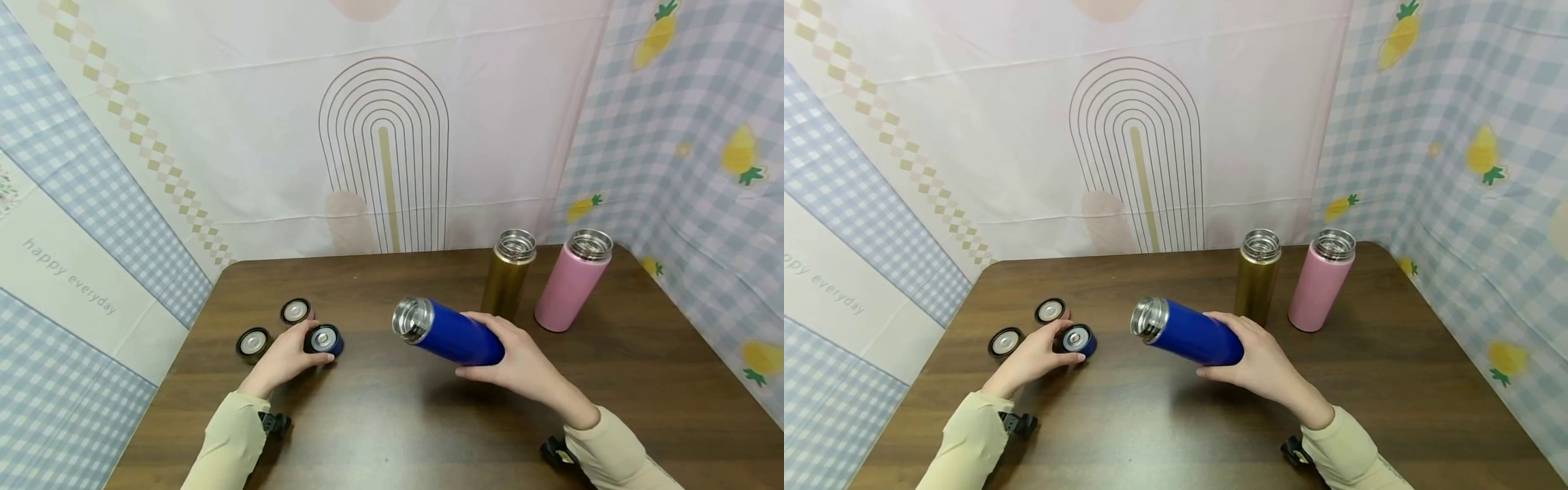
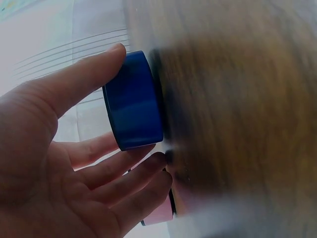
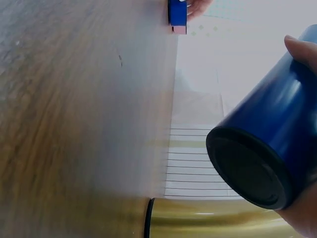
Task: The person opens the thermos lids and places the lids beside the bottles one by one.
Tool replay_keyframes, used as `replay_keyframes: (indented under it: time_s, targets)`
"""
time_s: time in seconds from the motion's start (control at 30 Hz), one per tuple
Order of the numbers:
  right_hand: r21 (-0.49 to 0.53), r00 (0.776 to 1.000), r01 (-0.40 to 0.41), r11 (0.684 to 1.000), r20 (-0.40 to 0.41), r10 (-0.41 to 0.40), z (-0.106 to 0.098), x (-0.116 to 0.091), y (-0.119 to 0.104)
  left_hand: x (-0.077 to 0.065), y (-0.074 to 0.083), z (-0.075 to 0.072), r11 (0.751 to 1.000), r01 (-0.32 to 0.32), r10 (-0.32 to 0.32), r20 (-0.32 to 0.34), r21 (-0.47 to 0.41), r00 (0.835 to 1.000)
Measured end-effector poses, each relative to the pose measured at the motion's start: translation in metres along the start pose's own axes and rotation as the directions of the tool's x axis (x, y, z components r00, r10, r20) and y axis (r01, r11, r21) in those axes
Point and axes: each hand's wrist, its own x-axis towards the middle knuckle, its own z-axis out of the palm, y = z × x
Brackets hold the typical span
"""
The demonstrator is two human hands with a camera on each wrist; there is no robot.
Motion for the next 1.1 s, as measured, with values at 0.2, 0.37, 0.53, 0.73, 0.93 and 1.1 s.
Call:
replay_keyframes:
  time_s: [0.2,0.37,0.53,0.73,0.93,1.1]
  targets:
    - [0.09,0.998,-0.039,0.995,-0.046,0.043,-0.005,-0.003,0.002,-0.001,0.0,0.0,1.0,-0.013,0.013,-0.005,0.003,1.0]
    - [0.113,0.993,-0.084,0.99,-0.069,0.093,-0.012,-0.008,0.007,-0.002,-0.002,-0.001,1.0,-0.012,0.012,-0.005,0.003,1.0]
    - [0.122,0.987,-0.125,0.985,-0.083,0.135,-0.02,-0.014,0.016,-0.003,-0.004,-0.001,1.0,-0.004,0.004,-0.006,0.003,1.0]
    - [0.118,0.982,-0.139,0.983,-0.109,0.152,-0.027,-0.02,0.026,-0.004,-0.004,-0.002,1.0,-0.01,0.01,-0.008,0.004,1.0]
    - [0.082,0.973,-0.187,0.979,-0.124,0.196,-0.033,-0.026,0.033,-0.005,-0.003,-0.003,1.0,-0.021,0.021,-0.006,0.012,1.0]
    - [0.053,0.966,-0.219,0.974,-0.132,0.224,-0.038,-0.031,0.042,-0.005,-0.003,-0.004,1.0,-0.02,0.02,-0.001,0.009,1.0]
